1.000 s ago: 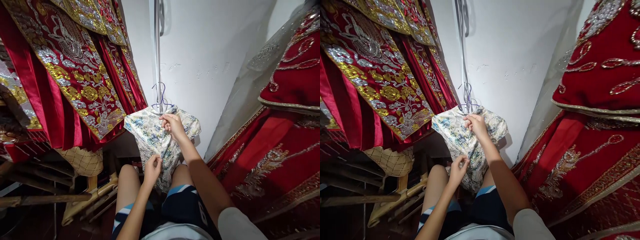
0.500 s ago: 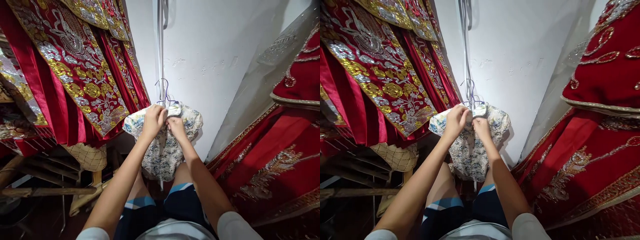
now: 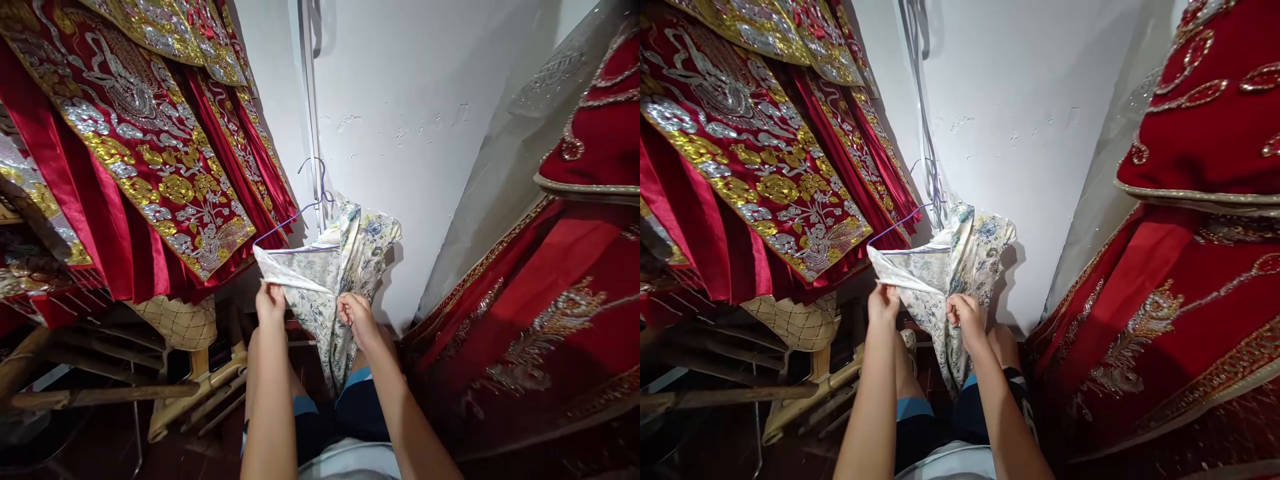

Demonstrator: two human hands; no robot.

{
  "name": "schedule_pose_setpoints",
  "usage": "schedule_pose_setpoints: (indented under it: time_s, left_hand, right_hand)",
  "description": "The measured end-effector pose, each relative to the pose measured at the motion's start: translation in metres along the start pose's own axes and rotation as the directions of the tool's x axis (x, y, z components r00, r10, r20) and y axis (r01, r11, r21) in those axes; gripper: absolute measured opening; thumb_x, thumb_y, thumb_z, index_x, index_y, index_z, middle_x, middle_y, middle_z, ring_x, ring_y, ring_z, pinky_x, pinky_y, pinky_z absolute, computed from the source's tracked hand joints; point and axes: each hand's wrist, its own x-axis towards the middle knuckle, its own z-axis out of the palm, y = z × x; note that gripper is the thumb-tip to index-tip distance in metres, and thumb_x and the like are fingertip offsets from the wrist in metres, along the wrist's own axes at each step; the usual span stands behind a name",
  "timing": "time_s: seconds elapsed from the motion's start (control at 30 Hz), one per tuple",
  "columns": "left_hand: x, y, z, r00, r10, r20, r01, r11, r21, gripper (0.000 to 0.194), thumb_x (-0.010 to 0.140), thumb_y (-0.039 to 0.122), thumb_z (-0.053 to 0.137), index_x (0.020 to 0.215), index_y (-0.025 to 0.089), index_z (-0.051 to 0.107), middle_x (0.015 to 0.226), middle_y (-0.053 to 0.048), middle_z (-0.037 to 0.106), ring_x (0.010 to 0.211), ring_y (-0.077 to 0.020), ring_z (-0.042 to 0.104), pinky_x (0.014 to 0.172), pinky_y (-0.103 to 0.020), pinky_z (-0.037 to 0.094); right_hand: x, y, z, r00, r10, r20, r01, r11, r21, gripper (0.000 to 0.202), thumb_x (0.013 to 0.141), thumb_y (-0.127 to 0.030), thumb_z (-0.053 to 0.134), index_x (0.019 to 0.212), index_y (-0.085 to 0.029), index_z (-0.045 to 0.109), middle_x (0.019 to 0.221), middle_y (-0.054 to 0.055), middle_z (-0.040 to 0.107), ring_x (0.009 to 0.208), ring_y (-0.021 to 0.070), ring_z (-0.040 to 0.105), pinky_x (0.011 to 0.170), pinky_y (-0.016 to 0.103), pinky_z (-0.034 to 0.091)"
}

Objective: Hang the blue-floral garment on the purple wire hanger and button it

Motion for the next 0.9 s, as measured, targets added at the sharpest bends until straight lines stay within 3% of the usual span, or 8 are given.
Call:
schedule_pose_setpoints:
  time_s: [0.1, 0.2, 0.3, 0.47, 0.6, 0.7, 0.8, 0.9]
  left_hand:
    - [-0.034, -0.043, -0.007, 0.983, -0.07, -0.167, 0.066, 0.997, -0.029, 0.011, 0.091, 0.014, 0.055, 0.09, 0.013, 0.066, 0.073, -0.003, 0.069, 0.072, -0.012, 0.067, 0.071, -0.022, 0.052]
    - [-0.057, -0.062, -0.011, 0.965, -0.175, -0.196, 0.159, 0.983, -0.092, 0.01, 0.079, 0.017, 0.07, 0.087, 0.012, 0.07, 0.076, -0.004, 0.071, 0.07, -0.0136, 0.067, 0.07, -0.023, 0.052]
    - [-0.072, -0.054, -0.005, 0.984, -0.179, 0.019, 0.18, 0.976, -0.123, 0.023, 0.067, 0.028, 0.083, 0.079, 0.013, 0.071, 0.075, -0.003, 0.07, 0.07, -0.0131, 0.065, 0.07, -0.022, 0.051]
    - [-0.101, -0.026, 0.025, 0.942, -0.033, 0.334, -0.014, 0.991, 0.136, 0.027, 0.075, 0.041, 0.078, 0.082, 0.016, 0.074, 0.081, -0.004, 0.07, 0.077, -0.0157, 0.064, 0.076, -0.025, 0.049]
    - [-0.117, -0.015, 0.038, 0.908, 0.148, 0.391, -0.269, 0.923, 0.275, 0.026, 0.084, 0.042, 0.069, 0.088, 0.018, 0.074, 0.093, -0.007, 0.072, 0.094, -0.0211, 0.064, 0.087, -0.03, 0.048]
    - [-0.114, -0.013, 0.033, 0.895, 0.212, 0.393, -0.341, 0.892, 0.296, 0.026, 0.086, 0.044, 0.067, 0.089, 0.018, 0.071, 0.097, -0.007, 0.07, 0.098, -0.0211, 0.064, 0.09, -0.03, 0.048]
    - [-0.107, -0.014, 0.019, 0.873, 0.086, 0.479, -0.264, 0.911, 0.316, 0.035, 0.085, 0.046, 0.069, 0.11, 0.022, 0.065, 0.106, -0.006, 0.068, 0.097, -0.0199, 0.064, 0.089, -0.03, 0.049]
    - [-0.105, -0.013, 0.003, 0.727, -0.219, 0.651, -0.161, 0.867, 0.472, 0.047, 0.084, 0.05, 0.068, 0.122, 0.022, 0.06, 0.111, -0.007, 0.068, 0.103, -0.0234, 0.063, 0.093, -0.034, 0.049]
  right_hand:
    - [-0.007, 0.001, -0.019, 0.997, 0.025, 0.072, -0.017, 0.994, -0.11, 0.028, 0.074, -0.032, 0.052, 0.048, -0.02, 0.051, 0.04, -0.004, 0.04, 0.039, 0.0081, 0.032, 0.044, 0.024, 0.02]
    - [-0.008, -0.005, -0.043, 0.913, 0.271, 0.304, -0.12, 0.891, -0.437, 0.028, 0.074, -0.027, 0.053, 0.048, -0.019, 0.056, 0.038, -0.003, 0.044, 0.038, 0.0087, 0.036, 0.044, 0.024, 0.023]
    - [-0.007, -0.009, -0.051, 0.909, 0.318, 0.27, -0.107, 0.803, -0.586, 0.028, 0.078, -0.028, 0.054, 0.054, -0.018, 0.06, 0.046, 0.0, 0.054, 0.047, 0.0115, 0.046, 0.049, 0.024, 0.032]
    - [-0.012, -0.01, -0.026, 0.976, -0.016, 0.216, 0.109, 0.896, -0.431, 0.031, 0.09, -0.05, 0.055, 0.087, -0.021, 0.066, 0.085, 0.003, 0.066, 0.083, 0.0189, 0.059, 0.077, 0.029, 0.047]
    - [-0.017, -0.007, -0.007, 0.944, 0.018, 0.329, 0.081, 0.955, -0.284, 0.035, 0.085, -0.052, 0.064, 0.105, -0.023, 0.066, 0.102, 0.005, 0.068, 0.101, 0.023, 0.061, 0.094, 0.035, 0.046]
    - [-0.013, -0.005, -0.005, 0.926, 0.142, 0.349, -0.009, 0.934, -0.358, 0.03, 0.079, -0.043, 0.07, 0.092, -0.017, 0.066, 0.083, 0.003, 0.067, 0.079, 0.0197, 0.061, 0.075, 0.031, 0.048]
    - [-0.003, -0.016, -0.008, 0.927, 0.093, 0.364, 0.069, 0.91, -0.408, 0.024, 0.081, -0.038, 0.065, 0.077, -0.015, 0.061, 0.069, 0.0, 0.06, 0.065, 0.0143, 0.053, 0.062, 0.026, 0.042]
    - [0.011, -0.042, -0.012, 0.936, -0.009, 0.352, 0.174, 0.881, -0.441, 0.027, 0.081, -0.037, 0.061, 0.064, -0.016, 0.054, 0.06, -0.002, 0.053, 0.057, 0.0119, 0.047, 0.053, 0.023, 0.035]
